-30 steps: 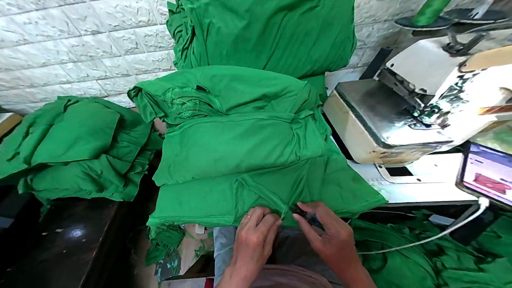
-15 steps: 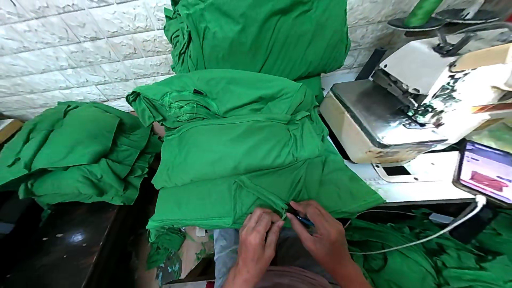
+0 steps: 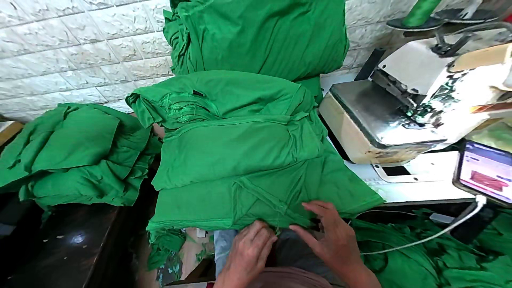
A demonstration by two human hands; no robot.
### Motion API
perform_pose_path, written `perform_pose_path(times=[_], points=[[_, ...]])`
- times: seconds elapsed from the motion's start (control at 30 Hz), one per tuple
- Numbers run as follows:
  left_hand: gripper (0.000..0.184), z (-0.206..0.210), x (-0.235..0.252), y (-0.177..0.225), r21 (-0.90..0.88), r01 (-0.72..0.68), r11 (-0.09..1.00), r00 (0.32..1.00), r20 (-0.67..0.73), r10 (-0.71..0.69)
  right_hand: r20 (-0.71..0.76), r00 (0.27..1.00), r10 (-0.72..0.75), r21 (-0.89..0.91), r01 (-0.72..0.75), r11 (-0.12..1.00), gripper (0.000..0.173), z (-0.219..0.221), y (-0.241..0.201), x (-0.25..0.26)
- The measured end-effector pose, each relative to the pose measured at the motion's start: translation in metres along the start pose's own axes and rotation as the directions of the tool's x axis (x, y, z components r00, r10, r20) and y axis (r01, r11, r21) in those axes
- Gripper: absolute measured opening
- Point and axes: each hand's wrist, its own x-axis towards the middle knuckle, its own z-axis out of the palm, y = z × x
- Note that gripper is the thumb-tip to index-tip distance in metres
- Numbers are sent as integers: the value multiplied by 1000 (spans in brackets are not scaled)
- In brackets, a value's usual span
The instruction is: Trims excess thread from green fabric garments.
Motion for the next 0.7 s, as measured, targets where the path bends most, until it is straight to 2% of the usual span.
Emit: perform_pose_path(times=[0.07,0.13,0.2,0.27,0.33,0.43,0.5,0.57,0.63,0.7], points=[[37,-7,-6,1,-20,-11,1000,993,118,13,-21,1000,-23,-55,22,998,28,-1,3,-5],[46,-11,-2,6,-35,-45,998,995,82,48,-68,998,-18,-33,15,999,15,-2,3,-10],[37,-12,14,12,47,-69,997,993,-89,72,-78,997,18,63,-13,998,16,-4,0,-10],[18,-14,40,15,190,-13,982,985,-165,45,-80,992,92,207,-74,976,16,-7,-6,-7],[25,-18,63,10,301,24,953,996,-93,4,-82,974,212,332,-174,927,17,-9,-13,-2],[16,-20,86,-2,281,56,958,998,-15,-54,-77,950,303,435,-241,867,17,-18,-13,10],[13,-20,97,-5,225,103,969,993,33,-113,-91,937,337,400,-276,874,17,-21,-10,17],[11,-16,105,-7,294,113,949,989,57,-136,-42,927,372,268,-348,898,20,-20,-7,18],[14,-10,108,-7,437,62,897,997,18,-78,-3,922,387,160,-382,910,18,-17,-7,17],[17,-8,111,-1,443,33,896,999,-22,-26,-9,924,383,127,-379,917,19,-15,-7,17]])
